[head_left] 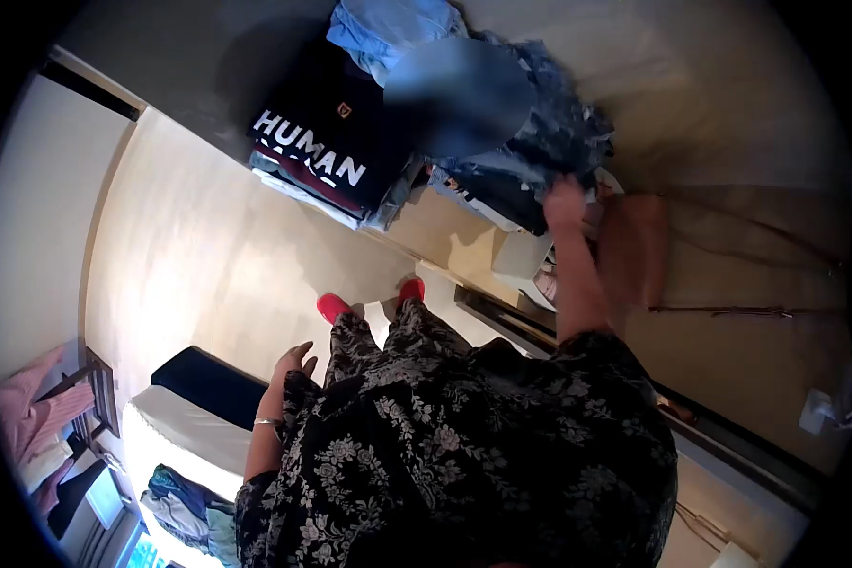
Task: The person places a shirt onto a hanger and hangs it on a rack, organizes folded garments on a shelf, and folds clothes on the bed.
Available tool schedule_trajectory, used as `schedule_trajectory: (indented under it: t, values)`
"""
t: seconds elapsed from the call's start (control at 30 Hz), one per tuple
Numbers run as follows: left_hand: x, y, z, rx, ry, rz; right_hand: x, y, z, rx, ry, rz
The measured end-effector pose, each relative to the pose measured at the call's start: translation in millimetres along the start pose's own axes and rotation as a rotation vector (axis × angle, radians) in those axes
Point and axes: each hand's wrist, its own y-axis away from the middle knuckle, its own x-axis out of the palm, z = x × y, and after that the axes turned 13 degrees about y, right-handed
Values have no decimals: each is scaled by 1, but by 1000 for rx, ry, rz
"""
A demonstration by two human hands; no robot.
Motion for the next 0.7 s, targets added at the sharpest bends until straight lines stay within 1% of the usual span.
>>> schedule_trajectory:
  t: [0.07, 0.13, 0.2, 0.23, 0.3, 0.33, 0.37, 0.4, 0.47, 0.5, 0.53, 0.6, 0.63, 0.7]
  values:
    - [-7, 0, 19, -52, -22, -36, 12, -1, 6, 51, -43, 10]
    - [-12, -6, 34, -27, -40, -60, 6, -2, 7, 111, -87, 29]
    - [-19, -12, 35, -42, 7, -102, -11, -8, 0, -5, -121, 169]
    - [-24, -14, 32, -30, 4, -97, -20, -7, -2, 7, -119, 165]
    - [-33, -19, 20, -37, -42, -77, -34, -10, 2, 8, 21, 230]
    - [-36, -22, 20, -33, -39, -78, -37, -7, 2, 10, 23, 226]
    - [-40, -24, 20, -32, -24, -69, -36, 0, 3, -33, 38, 259]
    - [-44, -26, 22, -33, -8, -61, -33, 7, 3, -78, 53, 291]
    - [-47, -30, 35, -94, 13, -106, -30, 11, 3, -95, 48, 315]
    - [-47, -31, 47, -85, 6, -122, -30, 9, 5, -109, 42, 340]
    - [-43, -32, 62, -39, 6, -169, -37, 9, 8, -138, 43, 328]
    - [-31, -23, 81, -99, 191, -293, -74, 15, 19, -94, 199, 289]
    - [-22, -21, 92, -125, 202, -318, -82, 19, 26, -131, 197, 281]
    - [-1, -11, 111, -241, 532, -392, -96, 28, 46, -211, 232, -22]
